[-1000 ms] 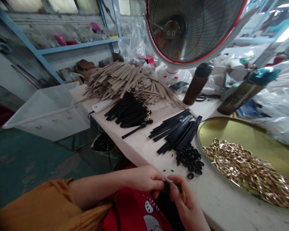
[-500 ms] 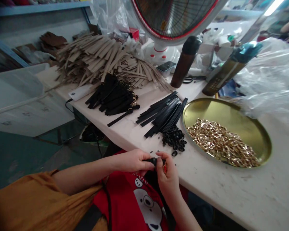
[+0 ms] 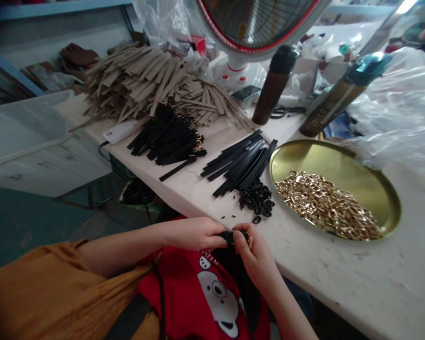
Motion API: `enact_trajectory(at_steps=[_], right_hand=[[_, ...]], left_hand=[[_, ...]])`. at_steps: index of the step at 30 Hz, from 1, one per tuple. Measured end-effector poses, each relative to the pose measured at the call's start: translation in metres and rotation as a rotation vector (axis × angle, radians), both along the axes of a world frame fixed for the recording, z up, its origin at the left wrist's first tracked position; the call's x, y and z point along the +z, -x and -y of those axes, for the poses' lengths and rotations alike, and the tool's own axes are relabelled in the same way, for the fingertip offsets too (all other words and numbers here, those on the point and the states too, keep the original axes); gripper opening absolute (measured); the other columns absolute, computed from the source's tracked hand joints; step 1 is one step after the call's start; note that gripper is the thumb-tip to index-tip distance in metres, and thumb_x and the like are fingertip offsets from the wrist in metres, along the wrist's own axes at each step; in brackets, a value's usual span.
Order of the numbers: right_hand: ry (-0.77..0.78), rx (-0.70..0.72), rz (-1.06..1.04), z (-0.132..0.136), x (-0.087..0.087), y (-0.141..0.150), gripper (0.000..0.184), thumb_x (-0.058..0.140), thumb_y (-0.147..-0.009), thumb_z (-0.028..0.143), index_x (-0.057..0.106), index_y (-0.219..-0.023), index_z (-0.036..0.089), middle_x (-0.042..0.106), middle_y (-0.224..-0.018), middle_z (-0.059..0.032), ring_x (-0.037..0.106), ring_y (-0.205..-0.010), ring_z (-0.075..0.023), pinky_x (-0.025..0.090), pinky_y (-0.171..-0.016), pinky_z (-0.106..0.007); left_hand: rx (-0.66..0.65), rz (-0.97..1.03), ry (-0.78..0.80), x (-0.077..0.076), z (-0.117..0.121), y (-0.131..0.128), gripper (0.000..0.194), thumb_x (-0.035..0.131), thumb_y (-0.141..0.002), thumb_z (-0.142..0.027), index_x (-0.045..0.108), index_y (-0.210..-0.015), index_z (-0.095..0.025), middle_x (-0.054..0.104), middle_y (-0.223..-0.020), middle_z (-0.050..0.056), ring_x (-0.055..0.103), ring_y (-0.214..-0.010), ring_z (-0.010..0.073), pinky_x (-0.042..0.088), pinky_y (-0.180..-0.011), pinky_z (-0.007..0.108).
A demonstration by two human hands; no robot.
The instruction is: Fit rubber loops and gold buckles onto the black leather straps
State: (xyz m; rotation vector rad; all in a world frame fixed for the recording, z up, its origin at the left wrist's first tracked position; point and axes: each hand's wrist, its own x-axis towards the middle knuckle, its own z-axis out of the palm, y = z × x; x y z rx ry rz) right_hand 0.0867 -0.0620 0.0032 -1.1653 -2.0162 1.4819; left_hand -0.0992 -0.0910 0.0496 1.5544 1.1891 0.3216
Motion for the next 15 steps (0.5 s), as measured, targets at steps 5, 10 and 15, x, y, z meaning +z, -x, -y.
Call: enact_trajectory(at_steps=[5, 10, 15], right_hand=[[-0.192, -0.001, 0.065, 0.006, 0.002, 0.003, 0.022, 0.041, -0.084, 0.040, 0.046, -0.074, 0.020, 0.047, -0.057, 0.0028, 0.045, -0.050, -0.0115, 0.036, -0.046, -0.022], [-0.253, 0.061, 0.111, 0.012, 0.004, 0.004, 0.019, 0.040, -0.085, 0.037, 0.046, -0.077, 0.021, 0.047, -0.054, 0.0040, 0.044, -0.045, -0.0109, 0.034, -0.043, -0.022], [-0.252, -0.020, 0.067, 0.007, 0.002, 0.002, 0.021, 0.039, -0.085, 0.038, 0.049, -0.085, 0.020, 0.056, -0.066, -0.0006, 0.053, -0.057, -0.0138, 0.042, -0.051, -0.023]], left_hand=[[-0.099, -0.170, -0.159, 0.001, 0.003, 0.001, 0.025, 0.039, -0.086, -0.026, 0.059, -0.079, -0.014, 0.061, -0.066, 0.001, 0.054, -0.061, 0.0123, 0.037, -0.055, 0.020], [-0.110, -0.305, -0.278, -0.003, 0.009, -0.009, 0.029, 0.036, -0.088, -0.028, 0.059, -0.079, -0.013, 0.064, -0.069, 0.005, 0.058, -0.066, 0.0157, 0.038, -0.059, 0.023], [-0.124, -0.335, -0.314, 0.002, 0.006, -0.002, 0.031, 0.034, -0.088, -0.031, 0.060, -0.085, -0.014, 0.066, -0.081, 0.007, 0.060, -0.074, 0.0178, 0.039, -0.062, 0.024]])
